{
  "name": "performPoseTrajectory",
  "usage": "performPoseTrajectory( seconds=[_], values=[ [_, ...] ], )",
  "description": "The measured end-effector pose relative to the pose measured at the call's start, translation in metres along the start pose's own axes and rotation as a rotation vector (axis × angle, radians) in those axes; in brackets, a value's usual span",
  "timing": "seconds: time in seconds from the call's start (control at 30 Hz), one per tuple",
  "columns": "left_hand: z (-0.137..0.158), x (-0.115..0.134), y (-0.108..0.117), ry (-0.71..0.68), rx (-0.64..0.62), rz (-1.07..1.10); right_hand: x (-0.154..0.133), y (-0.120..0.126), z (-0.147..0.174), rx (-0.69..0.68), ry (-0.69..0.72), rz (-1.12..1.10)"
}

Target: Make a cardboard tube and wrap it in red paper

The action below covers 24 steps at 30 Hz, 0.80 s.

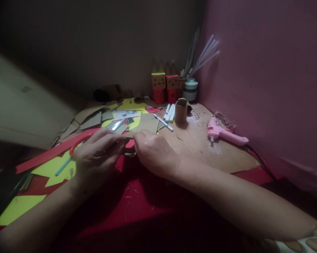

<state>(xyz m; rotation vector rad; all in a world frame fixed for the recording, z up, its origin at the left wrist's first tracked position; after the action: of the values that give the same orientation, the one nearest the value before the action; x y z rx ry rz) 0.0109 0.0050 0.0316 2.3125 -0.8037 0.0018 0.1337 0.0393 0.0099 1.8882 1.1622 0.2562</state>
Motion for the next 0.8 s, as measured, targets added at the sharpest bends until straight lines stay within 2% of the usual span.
performPoseTrajectory(
  seconds=[0.27,0.5,0.67,0.8],
  values=[
    [0.0023,-0.0044,-0.0015,0.153,0.029,0.098,-0.0027,-0.0020,-0.0006,-0.019,0.050,0.019],
    [0.0005,-0.0026,-0.0035,0.132,-0.015,0.053,-0.0009,0.0003,-0.0005,-0.028,0.128,0.098],
    [-0.0006,-0.0022,-0.0043,0.152,-0.049,0.128,-0.0029,0.0017,0.0005,-0.003,0.162,0.064],
    [-0.0003,-0.0020,-0.0034,0.158,-0.028,0.146,-0.0020,0.0013,0.0017,0.024,0.149,0.053]
  ],
)
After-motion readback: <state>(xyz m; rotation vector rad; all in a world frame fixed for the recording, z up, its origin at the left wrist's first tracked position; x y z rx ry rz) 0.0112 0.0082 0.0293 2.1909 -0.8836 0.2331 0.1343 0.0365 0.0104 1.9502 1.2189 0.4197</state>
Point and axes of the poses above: each hand's wrist, its own z-axis away from the middle knuckle, its own y-axis out of the back of the hand, x = y × z, the point moved 5 cm from there along -z, towards the middle knuckle, and after that the axes turned 5 degrees about -z, right-handed, at the moved point
